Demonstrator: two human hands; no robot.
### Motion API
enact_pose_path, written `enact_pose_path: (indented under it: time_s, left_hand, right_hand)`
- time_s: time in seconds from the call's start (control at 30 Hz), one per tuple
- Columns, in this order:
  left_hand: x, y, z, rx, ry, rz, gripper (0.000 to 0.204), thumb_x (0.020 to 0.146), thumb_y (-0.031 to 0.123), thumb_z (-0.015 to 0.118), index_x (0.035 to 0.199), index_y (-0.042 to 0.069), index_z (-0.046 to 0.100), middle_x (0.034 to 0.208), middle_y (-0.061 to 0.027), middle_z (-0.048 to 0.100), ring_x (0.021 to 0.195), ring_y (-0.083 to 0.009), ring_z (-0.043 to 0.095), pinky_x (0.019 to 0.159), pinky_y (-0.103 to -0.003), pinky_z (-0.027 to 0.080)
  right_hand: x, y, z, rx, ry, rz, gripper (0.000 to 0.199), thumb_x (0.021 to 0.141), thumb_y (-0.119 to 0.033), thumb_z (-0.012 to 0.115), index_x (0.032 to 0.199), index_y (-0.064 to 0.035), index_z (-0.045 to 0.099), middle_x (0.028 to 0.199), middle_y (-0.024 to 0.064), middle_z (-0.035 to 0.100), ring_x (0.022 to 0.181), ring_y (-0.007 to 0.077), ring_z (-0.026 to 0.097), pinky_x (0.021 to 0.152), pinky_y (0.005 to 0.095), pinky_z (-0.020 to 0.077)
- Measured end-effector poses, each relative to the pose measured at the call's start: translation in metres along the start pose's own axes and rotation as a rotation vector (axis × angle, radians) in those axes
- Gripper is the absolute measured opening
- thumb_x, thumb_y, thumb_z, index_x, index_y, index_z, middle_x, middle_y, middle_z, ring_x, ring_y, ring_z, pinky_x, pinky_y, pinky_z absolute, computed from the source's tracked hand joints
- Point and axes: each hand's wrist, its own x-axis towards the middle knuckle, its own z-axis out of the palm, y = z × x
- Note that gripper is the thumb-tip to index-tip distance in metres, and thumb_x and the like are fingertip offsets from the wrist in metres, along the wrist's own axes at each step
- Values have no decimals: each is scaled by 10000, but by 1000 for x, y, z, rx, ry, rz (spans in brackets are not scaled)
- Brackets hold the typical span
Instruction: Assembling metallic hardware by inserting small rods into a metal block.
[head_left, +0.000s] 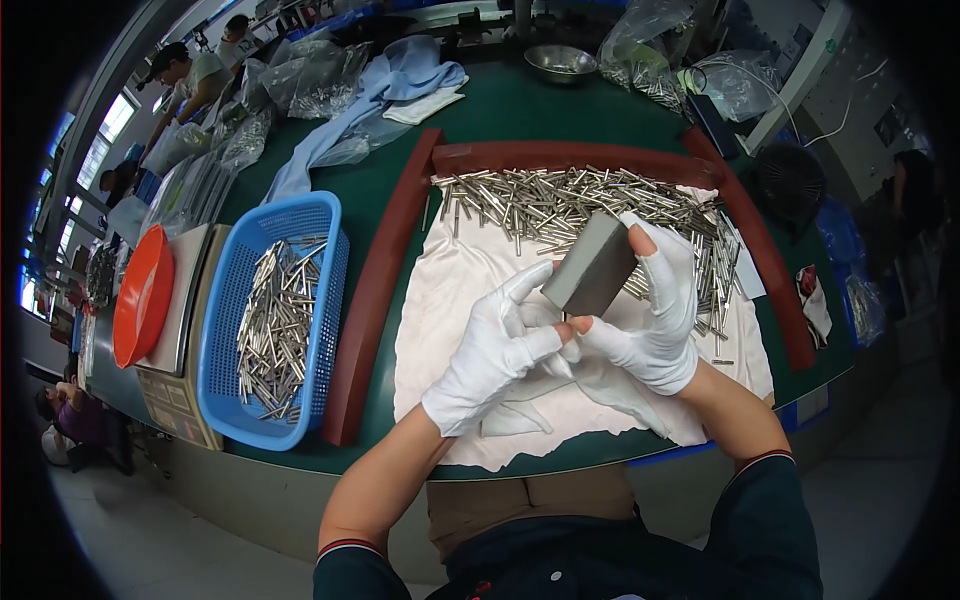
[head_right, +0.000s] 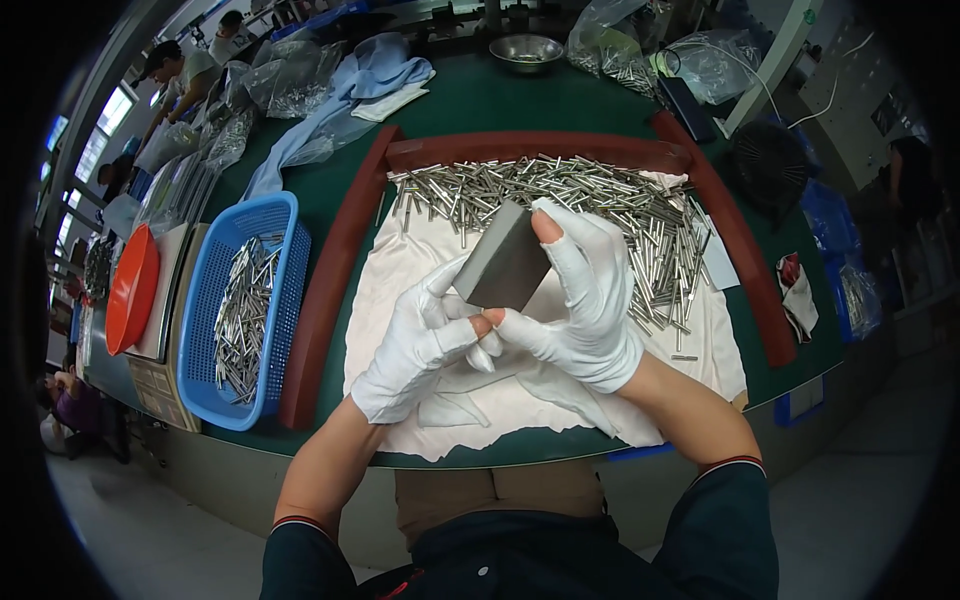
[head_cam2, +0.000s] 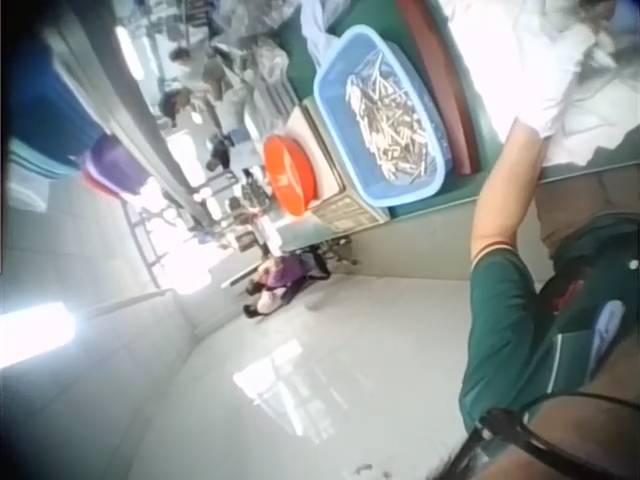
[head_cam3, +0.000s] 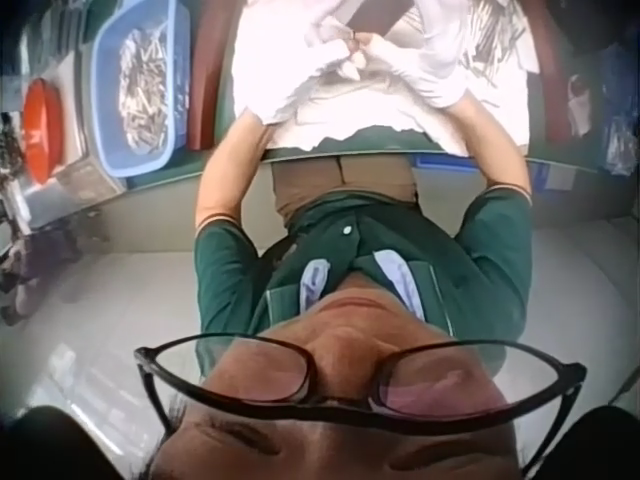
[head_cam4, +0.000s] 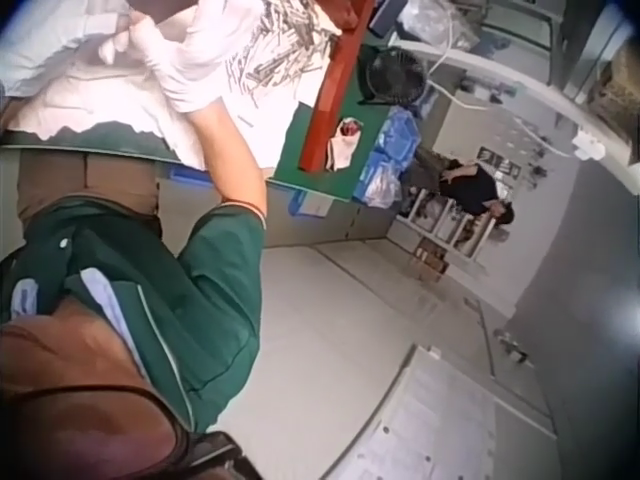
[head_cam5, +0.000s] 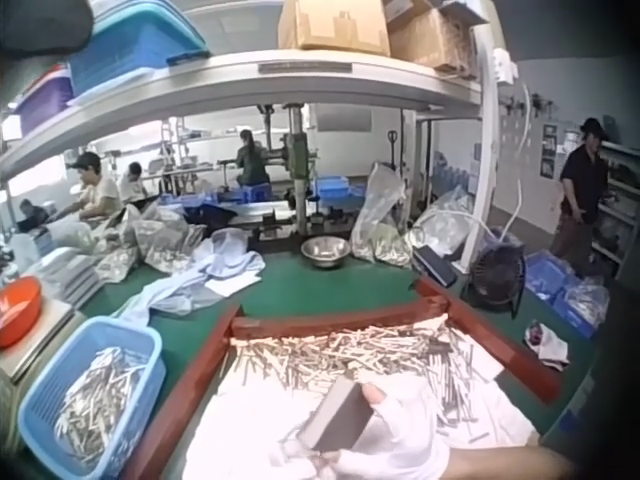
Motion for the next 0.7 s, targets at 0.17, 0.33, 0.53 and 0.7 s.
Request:
enact_pose_path:
  time_s: [0.17, 0.33, 0.53, 0.7]
  left_hand:
    - [-2, 2, -1, -67, -10, 23, 702, 853, 50, 630, 1437, -48, 253, 843, -133, 674, 699, -156, 644, 640, -257, 528]
    - [-4, -1, -7, -81, -34, 63, 683, 856, 55, 626, 1431, -45, 270, 852, -129, 675, 704, -155, 645, 649, -255, 522]
    - [-1, -3, -3, -71, 30, 63, 719, 847, 78, 649, 1441, -32, 259, 820, -125, 667, 696, -154, 637, 680, -242, 498]
    - [-3, 1, -10, -153, -27, 12, 760, 850, 152, 674, 1453, -12, 241, 814, -127, 666, 709, -158, 635, 677, -244, 483]
  right_hand:
    - [-11, 7, 0, 49, -17, 51, 891, 622, -232, 820, 1384, -47, 397, 1253, 150, 498, 1061, 312, 500, 894, 413, 415]
    - [-9, 3, -1, 28, -20, 76, 892, 626, -231, 820, 1387, -49, 391, 1233, 144, 501, 1057, 300, 494, 897, 401, 413]
    - [-4, -2, -3, 61, -16, 106, 904, 610, -214, 827, 1383, -42, 393, 1209, 134, 499, 1040, 292, 490, 888, 399, 416]
    - [-9, 5, -2, 39, -3, 145, 893, 611, -216, 823, 1379, -38, 404, 1197, 127, 504, 1031, 284, 496, 884, 387, 419]
